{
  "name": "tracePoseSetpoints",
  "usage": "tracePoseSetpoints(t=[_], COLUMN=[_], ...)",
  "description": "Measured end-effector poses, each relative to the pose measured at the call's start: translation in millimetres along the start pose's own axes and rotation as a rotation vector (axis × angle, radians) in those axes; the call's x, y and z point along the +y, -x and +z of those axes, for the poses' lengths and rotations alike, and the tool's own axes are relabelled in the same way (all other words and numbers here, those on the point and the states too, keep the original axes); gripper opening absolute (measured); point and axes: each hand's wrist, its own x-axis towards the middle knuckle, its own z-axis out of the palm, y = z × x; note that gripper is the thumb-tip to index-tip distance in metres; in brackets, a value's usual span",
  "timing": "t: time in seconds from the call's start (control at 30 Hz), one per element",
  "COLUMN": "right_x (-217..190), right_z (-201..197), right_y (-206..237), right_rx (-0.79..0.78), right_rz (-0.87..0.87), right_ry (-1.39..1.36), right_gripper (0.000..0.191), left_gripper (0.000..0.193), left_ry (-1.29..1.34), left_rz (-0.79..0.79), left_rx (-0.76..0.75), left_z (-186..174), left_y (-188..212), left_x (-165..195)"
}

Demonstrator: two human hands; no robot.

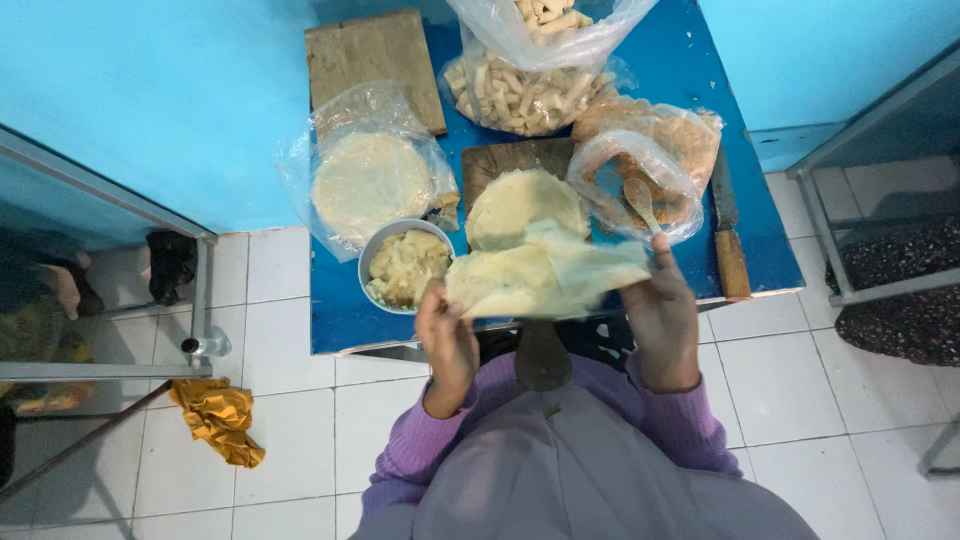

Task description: The person peels a thin outer layer off a large round pancake by hand and drops the pieces into a bowl, then holds the pancake on a board and slices it with a knife. Bags of fried snack pieces and other wrapped pancakes sit on the table around the work area.

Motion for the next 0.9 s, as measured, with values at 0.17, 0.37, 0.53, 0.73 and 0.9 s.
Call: tracePoseSetpoints(t=[0.17,0.37,0.53,0.73,0.9], right_x=[-22.3,-37.3,-51.1,-24.5,28.0], right_z=[-13.8,16.2,48.3,83.7,95.6], right_y=[-3.9,-4.5,-9.1,-83.2,-83.7], right_rx=[-0.033,-0.070,-0.063,-0.515,-1.073], right_rz=[0.008,-0.091,-0.256,-0.833,-0.990], right_ry=[-0.002,-0.107,0.076,0.922,1.694], right_gripper=[0.048,0.039,0.045,0.034,0.040], left_gripper=[0.020,0.025,0.026,0.028,0.022], left_ry=[0.206,0.333,0.406,0.302,0.267], left_rz=[0.055,0.056,0.130,0.225,0.241], left_rx=[0.024,0.131,0.241,0.307,0.272], left_z=[1.9,0.0,-5.7,-3.5,-3.2], left_y=[10.4,6.1,3.1,-1.8,-4.9], left_x=[21.6,51.2,83.9,95.2,96.2])
